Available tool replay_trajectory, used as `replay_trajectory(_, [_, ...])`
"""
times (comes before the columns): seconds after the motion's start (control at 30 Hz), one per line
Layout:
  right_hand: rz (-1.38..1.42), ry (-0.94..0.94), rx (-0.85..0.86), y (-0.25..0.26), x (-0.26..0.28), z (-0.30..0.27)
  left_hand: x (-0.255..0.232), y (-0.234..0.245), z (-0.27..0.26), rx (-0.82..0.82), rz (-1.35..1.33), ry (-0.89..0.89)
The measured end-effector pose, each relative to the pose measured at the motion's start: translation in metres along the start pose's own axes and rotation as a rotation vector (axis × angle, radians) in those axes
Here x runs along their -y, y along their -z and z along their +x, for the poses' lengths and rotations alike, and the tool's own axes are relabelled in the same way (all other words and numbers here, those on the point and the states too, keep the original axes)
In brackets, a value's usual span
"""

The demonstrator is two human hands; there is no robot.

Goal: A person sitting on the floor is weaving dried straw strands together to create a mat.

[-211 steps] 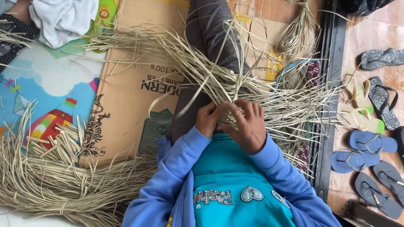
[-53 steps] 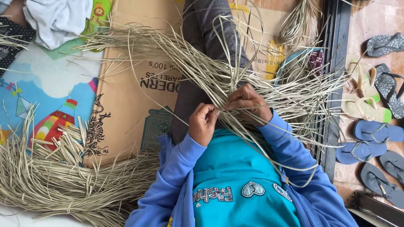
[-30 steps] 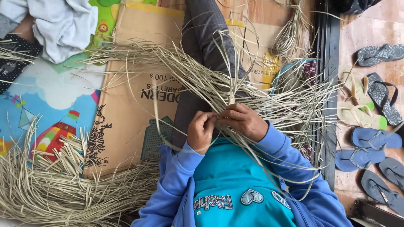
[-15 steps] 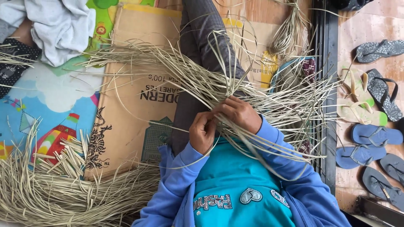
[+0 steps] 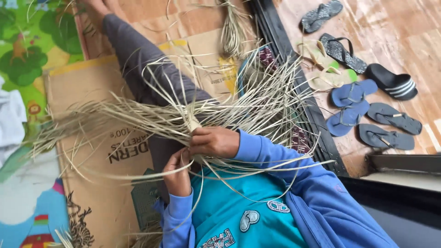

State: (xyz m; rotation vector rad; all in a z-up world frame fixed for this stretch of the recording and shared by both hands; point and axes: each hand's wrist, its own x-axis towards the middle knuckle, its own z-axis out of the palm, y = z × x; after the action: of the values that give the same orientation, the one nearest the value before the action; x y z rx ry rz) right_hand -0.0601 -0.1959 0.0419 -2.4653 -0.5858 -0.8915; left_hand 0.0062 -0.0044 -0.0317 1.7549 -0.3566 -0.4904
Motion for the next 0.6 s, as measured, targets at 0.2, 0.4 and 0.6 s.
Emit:
replay_trajectory(0.2, [0.017, 0.025, 0.000, 0.012, 0.008, 0.010, -0.003, -0.003, -0.003, -0.024, -0.040, -0.046])
replay_trajectory(0.4, [-0.048, -0.052, 0.005, -0.008, 0.000, 0.010, -0.014, -0.010, -0.009, -0.082, 0.190, -0.297])
replay_trajectory(0.6, [0.025, -0.202, -0.011, -0.026, -0.005, 0.009, -0.020, -0.015, -0.009, -0.197, 0.063, -0.332])
